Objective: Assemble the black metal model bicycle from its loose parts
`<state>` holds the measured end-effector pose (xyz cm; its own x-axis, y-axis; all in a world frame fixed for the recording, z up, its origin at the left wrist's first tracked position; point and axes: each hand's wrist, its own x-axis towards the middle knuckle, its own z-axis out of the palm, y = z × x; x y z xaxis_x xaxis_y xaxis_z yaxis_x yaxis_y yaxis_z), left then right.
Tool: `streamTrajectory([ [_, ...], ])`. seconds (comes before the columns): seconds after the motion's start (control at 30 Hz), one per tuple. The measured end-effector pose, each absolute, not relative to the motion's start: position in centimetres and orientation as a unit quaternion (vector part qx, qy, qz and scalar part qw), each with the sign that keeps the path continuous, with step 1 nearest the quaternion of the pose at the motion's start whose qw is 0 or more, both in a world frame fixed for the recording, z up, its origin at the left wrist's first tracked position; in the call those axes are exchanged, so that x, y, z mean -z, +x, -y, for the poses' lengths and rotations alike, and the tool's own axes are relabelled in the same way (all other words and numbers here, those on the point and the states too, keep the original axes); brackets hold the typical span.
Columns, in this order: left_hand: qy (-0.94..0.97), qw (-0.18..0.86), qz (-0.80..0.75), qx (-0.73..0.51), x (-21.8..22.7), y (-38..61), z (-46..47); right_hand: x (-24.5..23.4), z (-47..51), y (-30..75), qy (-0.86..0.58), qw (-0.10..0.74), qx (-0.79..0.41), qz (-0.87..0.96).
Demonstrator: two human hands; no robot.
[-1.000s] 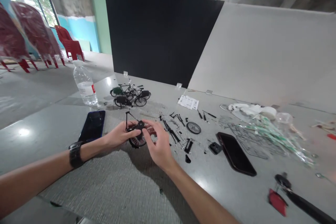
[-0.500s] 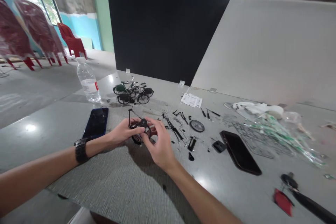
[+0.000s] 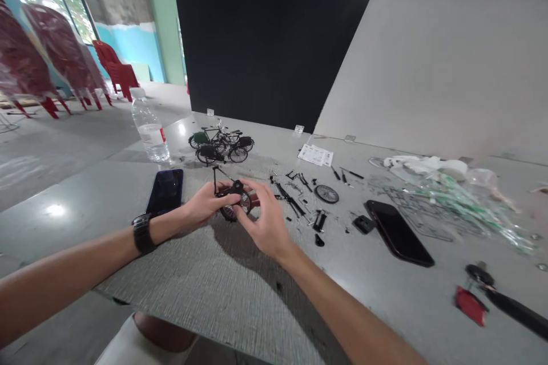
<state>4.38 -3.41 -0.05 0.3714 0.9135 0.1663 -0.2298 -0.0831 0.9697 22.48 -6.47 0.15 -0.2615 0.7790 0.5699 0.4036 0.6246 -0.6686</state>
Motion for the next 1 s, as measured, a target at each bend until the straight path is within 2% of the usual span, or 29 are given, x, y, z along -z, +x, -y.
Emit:
streamTrajectory([
  [0.2,0.547,0.615,-0.303,-0.480,-0.5,4.2,3.7,-1.0,6.7,23.0,-0.390,0.435,-0.193,0.789],
  [0.5,0.457,0.675,-0.312,-0.489,-1.4,3.4,3.6,-0.4,6.6,23.2,-0.391,0.388,-0.117,0.826],
  [0.8,0.447,0.687,-0.312,-0.480,-1.5,4.6,2.9,0.8,5.4,23.8,-0.418,0.382,-0.163,0.808],
  [1.0,0.457,0.675,-0.303,-0.493,-1.3,5.6,2.6,0.6,5.0,24.3,-0.433,0.398,-0.151,0.795],
])
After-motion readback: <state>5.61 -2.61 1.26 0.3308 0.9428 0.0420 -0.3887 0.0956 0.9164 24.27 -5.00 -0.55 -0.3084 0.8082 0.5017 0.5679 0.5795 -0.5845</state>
